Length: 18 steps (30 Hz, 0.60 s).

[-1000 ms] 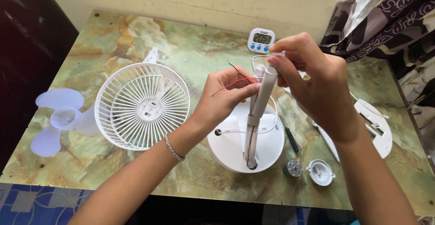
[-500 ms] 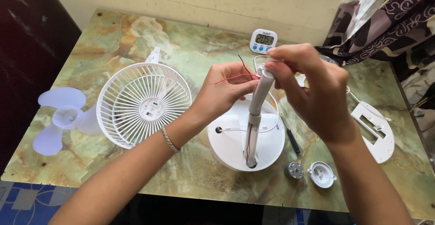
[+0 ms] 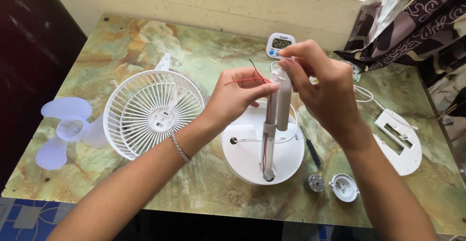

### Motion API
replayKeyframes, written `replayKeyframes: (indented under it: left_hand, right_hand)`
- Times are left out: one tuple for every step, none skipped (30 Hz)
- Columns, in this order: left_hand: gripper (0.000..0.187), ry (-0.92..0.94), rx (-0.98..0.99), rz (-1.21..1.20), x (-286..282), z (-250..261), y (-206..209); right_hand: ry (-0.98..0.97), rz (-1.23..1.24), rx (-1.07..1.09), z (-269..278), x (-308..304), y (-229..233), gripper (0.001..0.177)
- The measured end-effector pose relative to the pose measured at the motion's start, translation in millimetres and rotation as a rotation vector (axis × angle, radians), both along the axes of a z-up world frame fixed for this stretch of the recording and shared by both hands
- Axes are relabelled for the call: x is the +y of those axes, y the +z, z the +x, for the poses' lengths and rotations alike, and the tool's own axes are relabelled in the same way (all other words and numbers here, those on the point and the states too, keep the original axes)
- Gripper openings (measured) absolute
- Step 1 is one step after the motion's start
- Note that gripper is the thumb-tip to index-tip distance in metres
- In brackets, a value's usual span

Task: The person assembles the neck and stand of a white electric fan on a table. They connect two white plastic tubes, thread red and black wires through the joint, and secure the connection with a screwdriver. The fan blade, cage, and base remain disassembled on the table.

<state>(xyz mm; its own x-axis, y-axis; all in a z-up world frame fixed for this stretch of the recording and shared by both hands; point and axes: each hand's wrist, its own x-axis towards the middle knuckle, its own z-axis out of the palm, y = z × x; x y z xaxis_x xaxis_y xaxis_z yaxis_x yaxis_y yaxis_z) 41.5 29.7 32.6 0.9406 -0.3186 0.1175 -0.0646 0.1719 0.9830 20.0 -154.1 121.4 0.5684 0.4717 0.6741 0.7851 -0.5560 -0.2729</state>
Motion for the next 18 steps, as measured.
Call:
replayKeyframes:
  left_hand:
    - [0.019,0.008,0.000,0.000,0,1,0]
    - [0.019,0.017,0.001,-0.001,0,2,-1]
    - [0.019,0.028,0.003,0.000,0,2,-1]
    - [0.018,0.032,0.000,0.005,1,2,-2]
    - [0.017,0.031,-0.006,0.010,0,2,-2]
    - [0.017,0.030,-0.011,0.015,-1,1,-1]
    - [0.016,0.000,-0.048,-0.042,-3,2,0]
    - [0.015,-0.031,-0.085,-0.100,-4,2,1]
    - [0.014,-0.058,-0.122,-0.157,-4,3,3]
    - [0.014,-0.047,-0.115,-0.103,-4,3,5]
    - [0.015,-0.034,-0.106,-0.049,-3,3,5]
    - [0.015,-0.021,-0.096,0.005,-2,3,6]
    - [0.016,-0.008,-0.139,0.026,-2,4,7]
    - [0.018,0.005,-0.181,0.047,-2,5,7]
    - [0.019,0.019,-0.223,0.067,-2,6,6]
    - [0.020,0.001,-0.229,0.032,-1,6,5]
    - [0.021,-0.021,-0.236,-0.004,0,8,3]
    - [0.023,-0.042,-0.243,-0.039,0,10,1]
  right_hand:
    - [-0.036,0.039,0.006,-2,-2,0,0.008]
    - [-0.071,0.078,0.012,-4,-4,1,0.008]
    - [-0.104,0.118,0.019,-6,-4,2,0.007]
    - [-0.116,0.181,0.057,-9,-4,2,0.008]
    - [-0.132,0.245,0.095,-12,-6,2,0.009]
    - [-0.147,0.310,0.134,-15,-7,2,0.010]
    - [-0.115,0.263,0.059,-16,-6,1,0.010]
    - [-0.082,0.214,-0.014,-15,-4,-1,0.009]
    - [-0.044,0.165,-0.086,-14,-2,-3,0.009]
    - [-0.048,0.153,-0.072,-13,-1,-5,0.010]
    - [-0.050,0.141,-0.054,-13,0,-8,0.011]
    - [-0.051,0.130,-0.037,-12,1,-10,0.011]
    - [-0.061,0.136,-0.024,-12,1,-11,0.011]
    - [-0.070,0.142,-0.011,-11,0,-11,0.011]
    - [-0.080,0.148,0.002,-10,0,-12,0.011]
    - [-0.078,0.136,0.005,-10,-1,-12,0.011]
    - [-0.080,0.124,0.006,-9,-2,-12,0.010]
    - [-0.082,0.111,0.007,-8,-3,-12,0.010]
